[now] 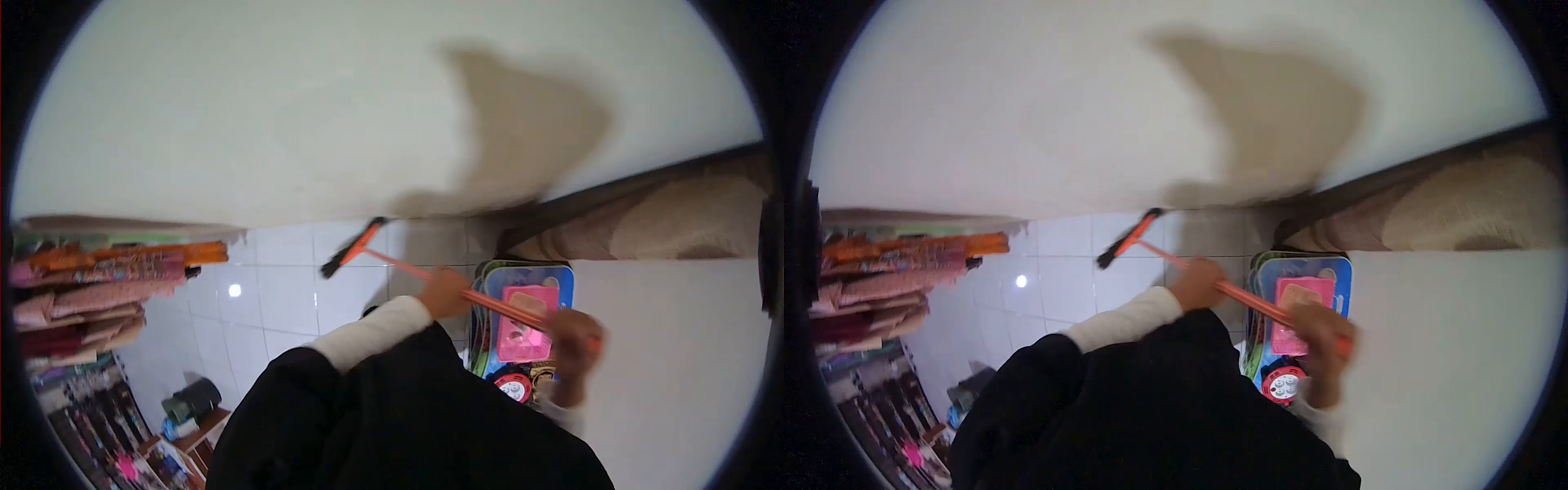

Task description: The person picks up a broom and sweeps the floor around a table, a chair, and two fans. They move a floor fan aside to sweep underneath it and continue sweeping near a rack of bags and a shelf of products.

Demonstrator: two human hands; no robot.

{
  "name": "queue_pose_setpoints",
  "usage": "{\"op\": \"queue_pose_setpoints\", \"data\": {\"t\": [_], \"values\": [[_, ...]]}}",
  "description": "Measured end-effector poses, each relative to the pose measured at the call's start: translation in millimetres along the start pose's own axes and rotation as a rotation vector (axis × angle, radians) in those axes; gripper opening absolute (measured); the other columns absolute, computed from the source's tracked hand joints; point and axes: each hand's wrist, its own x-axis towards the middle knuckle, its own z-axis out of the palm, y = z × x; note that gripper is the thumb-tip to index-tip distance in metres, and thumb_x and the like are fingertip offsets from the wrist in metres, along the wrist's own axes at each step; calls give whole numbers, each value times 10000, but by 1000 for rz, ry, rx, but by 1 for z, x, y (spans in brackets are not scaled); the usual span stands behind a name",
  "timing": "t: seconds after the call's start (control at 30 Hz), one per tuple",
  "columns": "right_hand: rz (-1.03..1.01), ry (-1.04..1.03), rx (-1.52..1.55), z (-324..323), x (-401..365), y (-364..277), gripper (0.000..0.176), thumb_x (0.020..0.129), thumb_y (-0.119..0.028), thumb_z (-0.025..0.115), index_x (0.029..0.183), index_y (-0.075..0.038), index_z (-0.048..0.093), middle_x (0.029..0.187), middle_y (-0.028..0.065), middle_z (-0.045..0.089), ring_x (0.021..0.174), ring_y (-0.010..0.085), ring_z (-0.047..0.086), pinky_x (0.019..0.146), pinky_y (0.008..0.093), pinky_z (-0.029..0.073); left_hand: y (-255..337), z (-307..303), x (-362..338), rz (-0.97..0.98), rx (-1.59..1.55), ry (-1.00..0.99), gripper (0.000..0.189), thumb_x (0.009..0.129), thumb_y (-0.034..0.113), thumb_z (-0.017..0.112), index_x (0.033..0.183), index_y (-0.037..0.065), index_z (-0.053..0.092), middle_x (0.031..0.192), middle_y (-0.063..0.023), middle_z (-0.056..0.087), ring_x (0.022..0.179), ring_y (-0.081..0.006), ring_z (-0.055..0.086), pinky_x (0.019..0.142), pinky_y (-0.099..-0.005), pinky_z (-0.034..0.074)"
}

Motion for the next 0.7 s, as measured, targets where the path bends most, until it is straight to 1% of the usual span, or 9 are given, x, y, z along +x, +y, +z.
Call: {"op": "queue_pose_setpoints", "data": {"t": [0.07,0.13,0.23,0.27,0.3,0.33,0.43,0.6,0.7], "values": [[-236,29,-94,11,15,-72,351,855,-229,523,565,-39,470,564,77,505,483,181,489,492,306,414,55,-22,23,125,-180,-50,152,646,237,610,606,91,597,579,-126,569,602,-335,578,615,-455,429],[-260,-216,124,16,25,-115,376,891,-293,505,592,-128,348,479,-27,373,395,69,296,432,221,283,93,-47,37,253,-243,-30,157,653,251,606,621,98,602,587,-125,572,607,-328,580,617,-446,427],[-288,-121,-114,32,31,-95,308,856,-253,532,624,-100,398,521,3,404,461,100,381,456,240,323,78,-21,63,254,-197,-41,153,665,249,606,633,99,603,629,-118,588,644,-311,590,626,-438,423],[-305,159,-279,55,29,-66,240,824,-160,529,641,-5,534,629,70,559,508,167,500,474,268,401,56,-5,66,240,-174,-50,148,670,245,607,638,100,603,646,-114,594,659,-304,594,628,-436,421],[-72,-195,-349,39,36,-43,153,789,-118,543,760,22,599,709,78,583,622,182,537,538,285,422,26,15,63,225,-201,-6,159,685,258,613,646,104,604,672,-99,601,681,-296,596,629,-436,416],[7,-225,-410,57,32,-16,76,744,-59,580,735,17,579,716,69,569,666,187,546,603,303,432,-7,35,57,210,-230,37,170,701,271,619,653,108,605,698,-85,607,703,-288,597,631,-436,411],[-153,-648,-243,113,33,26,86,708,-8,613,700,-14,527,689,106,539,645,243,540,653,341,436,-68,42,5,125,-244,189,182,738,290,644,733,111,616,707,-79,606,739,-295,598,699,-438,407],[-123,-1017,-171,205,28,35,212,733,-65,635,627,-44,452,647,106,467,659,297,502,656,361,426,-100,-17,-109,-95,-163,489,234,735,311,663,657,114,564,648,-46,573,670,-258,575,718,-398,380],[-92,-1154,-104,259,15,67,224,750,-75,629,626,-41,446,646,103,465,678,294,484,657,367,410,-150,-33,-179,-276,-50,445,277,721,294,679,584,122,511,572,-27,536,649,-239,568,692,-393,346]]}}
